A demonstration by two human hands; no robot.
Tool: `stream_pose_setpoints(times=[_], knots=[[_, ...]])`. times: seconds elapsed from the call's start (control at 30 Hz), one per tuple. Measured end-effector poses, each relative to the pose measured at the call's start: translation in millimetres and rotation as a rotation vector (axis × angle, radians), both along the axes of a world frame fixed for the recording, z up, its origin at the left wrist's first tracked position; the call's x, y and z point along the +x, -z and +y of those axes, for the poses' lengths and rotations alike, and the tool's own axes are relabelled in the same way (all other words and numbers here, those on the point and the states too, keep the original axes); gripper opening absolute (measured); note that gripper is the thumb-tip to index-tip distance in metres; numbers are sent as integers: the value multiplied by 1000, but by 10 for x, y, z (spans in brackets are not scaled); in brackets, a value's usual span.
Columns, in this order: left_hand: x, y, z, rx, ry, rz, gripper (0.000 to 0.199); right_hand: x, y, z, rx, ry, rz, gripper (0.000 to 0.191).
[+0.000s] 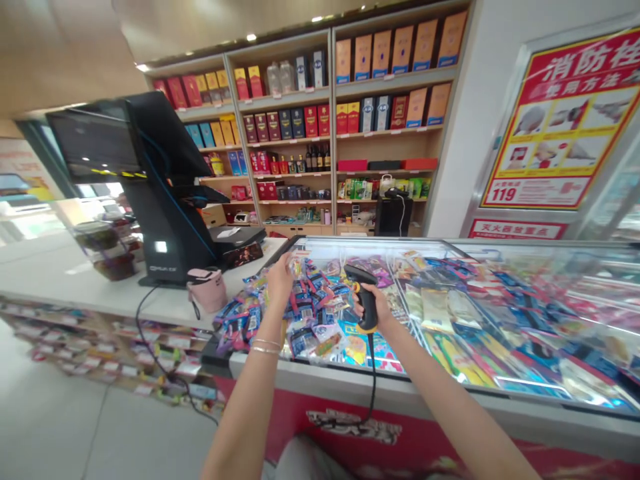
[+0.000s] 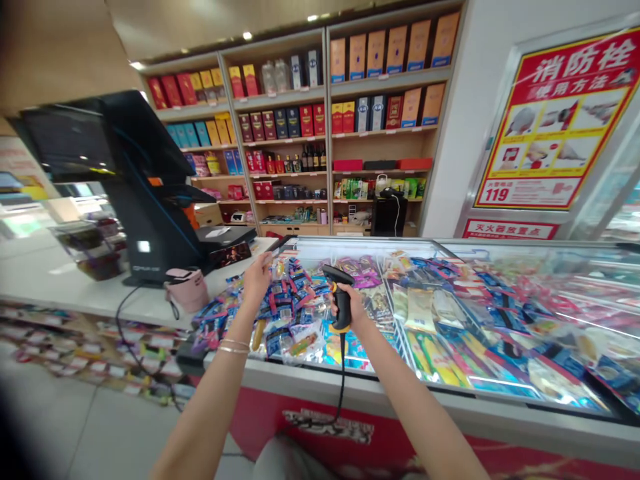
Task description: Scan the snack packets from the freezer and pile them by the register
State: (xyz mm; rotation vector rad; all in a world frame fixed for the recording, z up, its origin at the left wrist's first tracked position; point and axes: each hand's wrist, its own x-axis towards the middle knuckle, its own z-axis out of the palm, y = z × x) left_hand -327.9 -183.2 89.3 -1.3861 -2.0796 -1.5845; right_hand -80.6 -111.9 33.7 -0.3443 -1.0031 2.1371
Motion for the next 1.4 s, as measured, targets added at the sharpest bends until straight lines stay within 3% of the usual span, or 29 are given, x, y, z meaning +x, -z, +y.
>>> stream_pose_setpoints(times=[0.13, 0.23, 0.33, 0.57, 0.8, 1.07, 1.27, 1.4], knots=[[-146, 267, -51, -39, -78, 158, 33, -169, 156, -13, -3, -59, -16, 24], [-89, 451, -34, 5, -86, 151, 30, -213, 268, -2, -14, -82, -53, 23], [-26, 539, -1, 22, -69, 122, 30, -227, 330, 16, -30, -87, -73, 23], [0, 544, 21, -40, -101, 179, 35, -250, 334, 31, -62, -78, -78, 21], [28, 567, 40, 18, -82, 123, 31, -252, 304, 6, -91, -65, -99, 22], [-34, 568, 122, -148, -159, 288, 32, -251, 302, 2, -105, -62, -98, 21], [-63, 565, 213, -393, -262, 460, 41, -256, 305, 18, -130, -99, -110, 22], [-81, 547, 261, -470, -279, 508, 42, -253, 312, 19, -116, -107, -115, 23]])
